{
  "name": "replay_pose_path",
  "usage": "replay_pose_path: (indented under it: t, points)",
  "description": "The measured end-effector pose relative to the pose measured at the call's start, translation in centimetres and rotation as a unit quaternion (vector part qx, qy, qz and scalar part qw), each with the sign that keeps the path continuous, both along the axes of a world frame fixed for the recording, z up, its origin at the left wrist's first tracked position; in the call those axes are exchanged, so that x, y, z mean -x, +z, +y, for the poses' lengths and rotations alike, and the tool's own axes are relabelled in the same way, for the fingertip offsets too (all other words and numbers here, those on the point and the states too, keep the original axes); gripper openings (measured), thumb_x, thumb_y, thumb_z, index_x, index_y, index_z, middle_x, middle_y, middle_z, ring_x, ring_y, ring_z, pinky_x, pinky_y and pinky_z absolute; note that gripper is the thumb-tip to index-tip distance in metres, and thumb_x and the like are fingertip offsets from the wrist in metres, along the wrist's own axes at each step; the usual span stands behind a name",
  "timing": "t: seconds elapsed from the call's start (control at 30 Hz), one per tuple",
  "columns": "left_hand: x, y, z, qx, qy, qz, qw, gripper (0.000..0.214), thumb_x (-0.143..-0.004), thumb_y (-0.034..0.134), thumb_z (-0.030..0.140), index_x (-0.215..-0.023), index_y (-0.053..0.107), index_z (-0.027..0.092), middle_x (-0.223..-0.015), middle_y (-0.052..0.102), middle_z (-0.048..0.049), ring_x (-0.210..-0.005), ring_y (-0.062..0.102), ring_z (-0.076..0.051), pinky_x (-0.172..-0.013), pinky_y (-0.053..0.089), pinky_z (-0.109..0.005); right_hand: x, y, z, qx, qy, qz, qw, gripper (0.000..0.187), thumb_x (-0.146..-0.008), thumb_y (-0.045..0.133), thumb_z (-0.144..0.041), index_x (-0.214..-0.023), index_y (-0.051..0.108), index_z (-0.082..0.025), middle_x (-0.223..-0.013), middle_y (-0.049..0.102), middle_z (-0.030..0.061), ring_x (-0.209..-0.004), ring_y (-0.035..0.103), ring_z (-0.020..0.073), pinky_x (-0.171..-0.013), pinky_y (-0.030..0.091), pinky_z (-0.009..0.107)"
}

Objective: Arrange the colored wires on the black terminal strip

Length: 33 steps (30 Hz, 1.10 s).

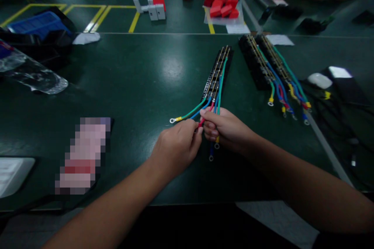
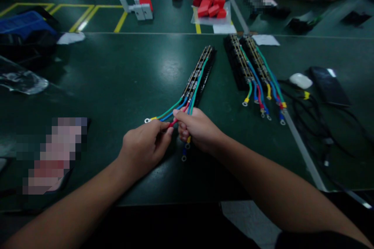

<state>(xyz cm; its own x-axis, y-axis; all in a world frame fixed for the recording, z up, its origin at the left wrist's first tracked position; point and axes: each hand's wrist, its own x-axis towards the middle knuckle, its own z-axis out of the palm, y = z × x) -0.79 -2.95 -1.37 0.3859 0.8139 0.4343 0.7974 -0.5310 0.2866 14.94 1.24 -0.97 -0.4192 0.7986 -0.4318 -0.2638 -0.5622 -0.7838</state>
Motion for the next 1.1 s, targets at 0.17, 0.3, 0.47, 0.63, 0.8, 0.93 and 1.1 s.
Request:
replay_pose_path:
  t: [0.17, 0.3, 0.47, 0.63, 0.8, 0.93, 1.1]
  points:
    - [0.01, -0.07, -0.13, 0.015, -0.016, -0.023, 1.0, 0.016, -0.092, 0.05, 0.029, -0.091, 0.06, 0.016, -0.072, 0.063, -0.0016, -0.063, 0.058, -0.015, -0.058, 0.041, -0.027, 0.02, -0.14, 0.08, -0.003, 0.002, 0.004, 1.0, 0.031, -0.087, 0.06, -0.028, -0.064, 0.043, -0.019, -0.043, 0.037, -0.0085, -0.036, 0.031, 0.0051, -0.037, 0.027, 0.018]
    - [-0.04, -0.03, -0.02, 0.03, -0.009, -0.029, 0.999, 0.019, -0.093, 0.05, 0.031, -0.089, 0.061, 0.016, -0.068, 0.063, -0.0005, -0.058, 0.056, -0.013, -0.056, 0.039, -0.026, 0.0, -0.37, 0.14, -0.01, 0.005, 0.007, 1.0, 0.032, -0.089, 0.057, -0.028, -0.062, 0.042, -0.019, -0.043, 0.036, -0.0083, -0.036, 0.031, 0.0048, -0.037, 0.027, 0.018]
    - [-0.09, -0.01, 0.26, 0.026, 0.026, -0.008, 0.999, 0.023, -0.094, 0.047, 0.029, -0.081, 0.061, 0.016, -0.062, 0.061, -0.0004, -0.052, 0.054, -0.013, -0.052, 0.034, -0.027, 0.02, -0.15, 0.09, -0.008, -0.008, -0.004, 1.0, 0.026, -0.089, 0.057, -0.024, -0.067, 0.043, -0.019, -0.046, 0.038, -0.0089, -0.036, 0.031, 0.0045, -0.037, 0.027, 0.017]
    - [-0.06, -0.2, 0.27, 0.031, 0.014, -0.032, 0.999, 0.02, -0.093, 0.049, 0.028, -0.081, 0.06, 0.016, -0.064, 0.062, -0.0006, -0.052, 0.053, -0.013, -0.052, 0.034, -0.027, 0.12, 0.02, 0.04, -0.008, -0.006, -0.008, 1.0, 0.027, -0.09, 0.055, -0.023, -0.066, 0.043, -0.018, -0.045, 0.037, -0.0086, -0.036, 0.031, 0.0047, -0.036, 0.027, 0.018]
    - [-0.1, -0.29, 0.22, 0.063, 0.0, -0.074, 0.995, 0.016, -0.091, 0.051, 0.028, -0.087, 0.06, 0.016, -0.07, 0.065, -0.001, -0.057, 0.056, -0.013, -0.057, 0.038, -0.026, 0.14, 0.01, 0.09, 0.0, -0.004, -0.007, 1.0, 0.03, -0.09, 0.055, -0.024, -0.064, 0.041, -0.019, -0.044, 0.037, -0.0084, -0.035, 0.031, 0.0048, -0.036, 0.026, 0.018]
    - [-0.2, -0.17, 0.28, 0.078, 0.007, -0.05, 0.996, 0.021, -0.093, 0.048, 0.031, -0.083, 0.06, 0.016, -0.066, 0.062, -0.001, -0.055, 0.054, -0.013, -0.056, 0.035, -0.027, 0.18, 0.03, 0.09, 0.0, -0.006, -0.013, 1.0, 0.029, -0.088, 0.057, -0.025, -0.065, 0.041, -0.019, -0.043, 0.036, -0.0088, -0.035, 0.031, 0.0052, -0.036, 0.026, 0.018]
    - [-0.26, 0.02, 0.55, 0.097, 0.028, -0.025, 0.995, 0.028, -0.095, 0.044, 0.032, -0.079, 0.059, 0.015, -0.063, 0.059, -0.0017, -0.054, 0.052, -0.014, -0.054, 0.031, -0.028, 0.16, -0.05, 0.12, -0.008, -0.009, -0.015, 1.0, 0.026, -0.087, 0.059, -0.025, -0.068, 0.042, -0.019, -0.045, 0.037, -0.0092, -0.036, 0.031, 0.005, -0.036, 0.026, 0.018]
